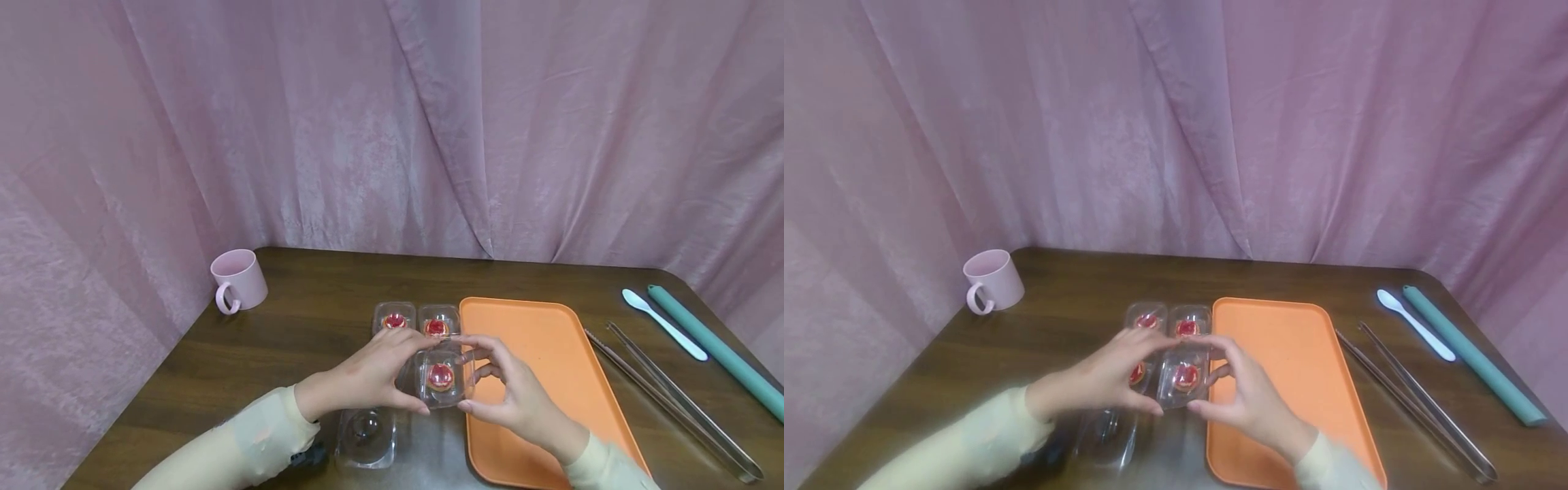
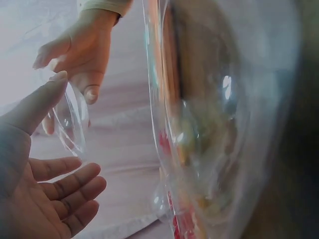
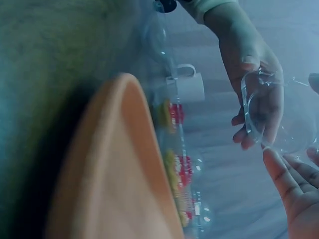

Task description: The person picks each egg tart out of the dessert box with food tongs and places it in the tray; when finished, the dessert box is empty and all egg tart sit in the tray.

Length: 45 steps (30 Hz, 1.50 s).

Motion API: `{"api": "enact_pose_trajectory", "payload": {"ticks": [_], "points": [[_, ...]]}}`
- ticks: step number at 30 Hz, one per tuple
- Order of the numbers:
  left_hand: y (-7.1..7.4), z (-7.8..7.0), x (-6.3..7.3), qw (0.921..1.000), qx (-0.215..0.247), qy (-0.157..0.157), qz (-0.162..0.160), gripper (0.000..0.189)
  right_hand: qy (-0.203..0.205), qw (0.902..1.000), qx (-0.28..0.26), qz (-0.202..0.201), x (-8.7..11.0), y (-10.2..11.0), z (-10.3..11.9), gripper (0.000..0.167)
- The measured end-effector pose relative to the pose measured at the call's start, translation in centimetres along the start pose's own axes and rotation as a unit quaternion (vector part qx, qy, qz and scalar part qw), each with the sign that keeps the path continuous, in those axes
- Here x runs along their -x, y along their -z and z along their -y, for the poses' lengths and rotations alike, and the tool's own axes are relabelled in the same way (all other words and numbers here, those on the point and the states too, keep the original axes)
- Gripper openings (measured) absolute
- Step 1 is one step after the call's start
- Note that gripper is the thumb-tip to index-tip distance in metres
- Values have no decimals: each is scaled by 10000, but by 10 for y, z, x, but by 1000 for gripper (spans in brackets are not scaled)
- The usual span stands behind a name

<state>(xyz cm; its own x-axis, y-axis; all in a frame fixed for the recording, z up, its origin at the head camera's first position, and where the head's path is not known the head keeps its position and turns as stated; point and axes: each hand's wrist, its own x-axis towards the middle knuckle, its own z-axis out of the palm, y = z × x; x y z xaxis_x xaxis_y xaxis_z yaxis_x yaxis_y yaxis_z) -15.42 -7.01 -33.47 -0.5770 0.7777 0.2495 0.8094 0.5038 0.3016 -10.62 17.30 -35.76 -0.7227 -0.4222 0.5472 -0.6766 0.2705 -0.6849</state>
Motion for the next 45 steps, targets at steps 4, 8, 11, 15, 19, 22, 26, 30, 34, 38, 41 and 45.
{"api": "enact_pose_trajectory", "payload": {"ticks": [4, 8, 11, 15, 19, 22, 26, 30, 34, 38, 41, 45], "points": [[-1, -5, 4, 9999, 23, 44, 115, 82, 61, 9997, -234, 101, 7, -2, -4, 70], [-1, -10, 8, 9991, 111, 163, 373, 76, -39, 9998, -39, 207, 13, -3, -8, 69], [-3, -11, 12, 9976, 108, 193, 653, 74, -17, 9990, 240, 377, 18, -4, -12, 71], [-8, -12, 16, 9951, 2, 146, 976, 73, 170, 9957, 594, 690, 21, -7, -15, 72], [-13, -12, 20, 9940, -219, 103, 1065, 71, 216, 9910, 981, 889, 25, -10, -18, 73], [-17, -13, 22, 9934, -424, 76, 1059, 70, 105, 9874, 1235, 988, 28, -12, -19, 74], [-20, -13, 24, 9923, -616, 80, 1071, 69, -126, 9789, 1683, 1150, 31, -13, -20, 73], [-21, -13, 24, 9904, -759, 92, 1151, 68, -329, 9686, 2100, 1291, 32, -13, -18, 69], [-22, -14, 22, 9873, -927, 69, 1290, 70, -178, 9583, 2506, 1364, 31, -13, -17, 70], [-22, -14, 20, 9850, -1073, 46, 1348, 72, -38, 9511, 2760, 1385, 29, -13, -17, 72], [-23, -15, 20, 9832, -1218, -1, 1363, 75, -6, 9482, 2843, 1415, 29, -13, -17, 73], [-25, -17, 21, 9816, -1293, -22, 1404, 77, 139, 9446, 2958, 1414, 30, -15, -16, 72]]}}
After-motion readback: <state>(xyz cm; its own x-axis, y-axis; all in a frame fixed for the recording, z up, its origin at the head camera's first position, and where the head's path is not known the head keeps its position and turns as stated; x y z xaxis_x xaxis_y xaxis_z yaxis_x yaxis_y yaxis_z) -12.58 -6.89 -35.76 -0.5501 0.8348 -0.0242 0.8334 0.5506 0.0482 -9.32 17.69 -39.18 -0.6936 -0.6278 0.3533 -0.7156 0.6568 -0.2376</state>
